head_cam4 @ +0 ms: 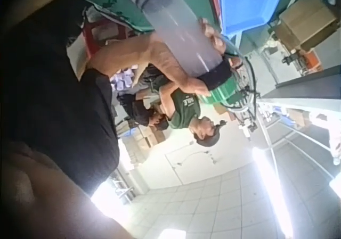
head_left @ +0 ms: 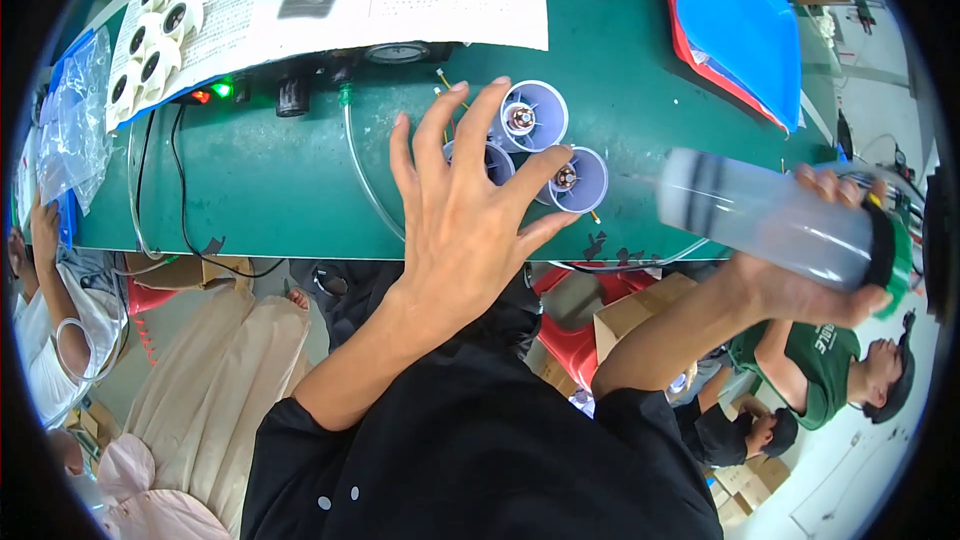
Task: Applying adhesive to cooling fan motors and attaching filter components on an electronics assembly line.
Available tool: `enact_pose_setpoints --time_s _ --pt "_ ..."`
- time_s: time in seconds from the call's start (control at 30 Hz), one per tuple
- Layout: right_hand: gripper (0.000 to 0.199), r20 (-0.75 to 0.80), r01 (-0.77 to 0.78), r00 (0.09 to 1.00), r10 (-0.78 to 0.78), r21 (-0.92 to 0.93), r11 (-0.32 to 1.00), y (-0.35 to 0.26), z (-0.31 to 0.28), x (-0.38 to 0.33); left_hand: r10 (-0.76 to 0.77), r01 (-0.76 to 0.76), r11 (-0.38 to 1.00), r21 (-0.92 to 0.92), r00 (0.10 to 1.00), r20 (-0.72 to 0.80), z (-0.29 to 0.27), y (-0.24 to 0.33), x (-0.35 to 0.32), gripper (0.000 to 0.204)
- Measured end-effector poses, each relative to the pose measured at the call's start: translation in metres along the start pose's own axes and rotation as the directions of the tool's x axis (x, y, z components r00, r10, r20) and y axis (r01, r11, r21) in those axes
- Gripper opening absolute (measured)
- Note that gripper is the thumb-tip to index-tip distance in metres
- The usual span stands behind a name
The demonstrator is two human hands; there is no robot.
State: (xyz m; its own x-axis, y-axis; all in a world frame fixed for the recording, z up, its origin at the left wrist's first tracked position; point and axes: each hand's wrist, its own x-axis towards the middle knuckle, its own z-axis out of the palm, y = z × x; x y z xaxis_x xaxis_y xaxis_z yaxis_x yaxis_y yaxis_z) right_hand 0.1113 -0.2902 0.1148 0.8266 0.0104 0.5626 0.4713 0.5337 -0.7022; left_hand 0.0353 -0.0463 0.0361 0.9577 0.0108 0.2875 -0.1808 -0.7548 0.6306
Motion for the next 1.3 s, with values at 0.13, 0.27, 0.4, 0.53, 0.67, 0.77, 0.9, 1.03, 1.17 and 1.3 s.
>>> enact_pose_setpoints --time_s 0.13,0.27,0.4,0.53,0.67,0.77,0.9,1.03,1.17,1.3 --pt "0.088 -0.336 -0.057 0.941 -0.05 -0.302 0.952 -0.071 -0.038 0.004 0.016 -0.022 0.996 -0.086 0.997 -0.072 -0.003 -0.01 -0.006 0.061" --pt "0.073 -0.278 -0.582 0.787 0.551 -0.036 0.812 -0.115 -0.087 0.002 0.034 -0.052 0.994 -0.101 0.984 -0.172 -0.003 -0.03 -0.026 0.06" --pt "0.085 -0.44 -0.753 0.642 0.628 -0.516 0.409 -0.089 -0.069 -0.025 0.012 -0.024 0.998 -0.065 0.983 -0.183 -0.009 -0.043 -0.043 0.046" --pt "0.068 -0.391 -0.771 0.558 0.732 -0.571 0.282 -0.086 -0.047 -0.036 0.059 -0.113 0.977 -0.183 0.96 -0.274 -0.017 -0.024 -0.039 0.036" --pt "0.088 -0.273 -0.733 0.592 0.758 -0.573 0.366 -0.073 -0.041 -0.044 0.236 -0.29 0.824 -0.487 0.957 -0.171 -0.009 0.03 -0.004 0.049" --pt "0.09 -0.169 -0.771 0.545 0.821 -0.487 0.411 -0.062 -0.044 -0.054 0.218 -0.117 0.752 -0.649 0.973 0.078 0.002 0.064 0.013 0.074" --pt "0.079 -0.151 -0.827 0.446 0.882 -0.447 0.341 -0.069 -0.044 -0.063 0.153 0.185 0.66 -0.728 0.916 0.372 0.013 0.083 0.027 0.066" --pt "0.072 -0.102 -0.718 0.475 0.874 -0.62 0.318 -0.066 -0.044 -0.059 0.136 0.2 0.7 -0.685 0.905 0.403 0.019 0.085 0.035 0.033" --pt "0.066 -0.151 -0.418 0.658 0.738 -0.888 0.191 -0.06 -0.036 -0.045 -0.011 0.437 0.601 -0.67 0.842 0.539 0.025 0.077 0.035 0.033" --pt "0.076 -0.258 -0.253 0.809 0.529 -0.964 -0.082 -0.035 -0.044 -0.043 0.066 0.137 0.81 -0.57 0.945 0.321 0.018 0.074 0.03 0.059"
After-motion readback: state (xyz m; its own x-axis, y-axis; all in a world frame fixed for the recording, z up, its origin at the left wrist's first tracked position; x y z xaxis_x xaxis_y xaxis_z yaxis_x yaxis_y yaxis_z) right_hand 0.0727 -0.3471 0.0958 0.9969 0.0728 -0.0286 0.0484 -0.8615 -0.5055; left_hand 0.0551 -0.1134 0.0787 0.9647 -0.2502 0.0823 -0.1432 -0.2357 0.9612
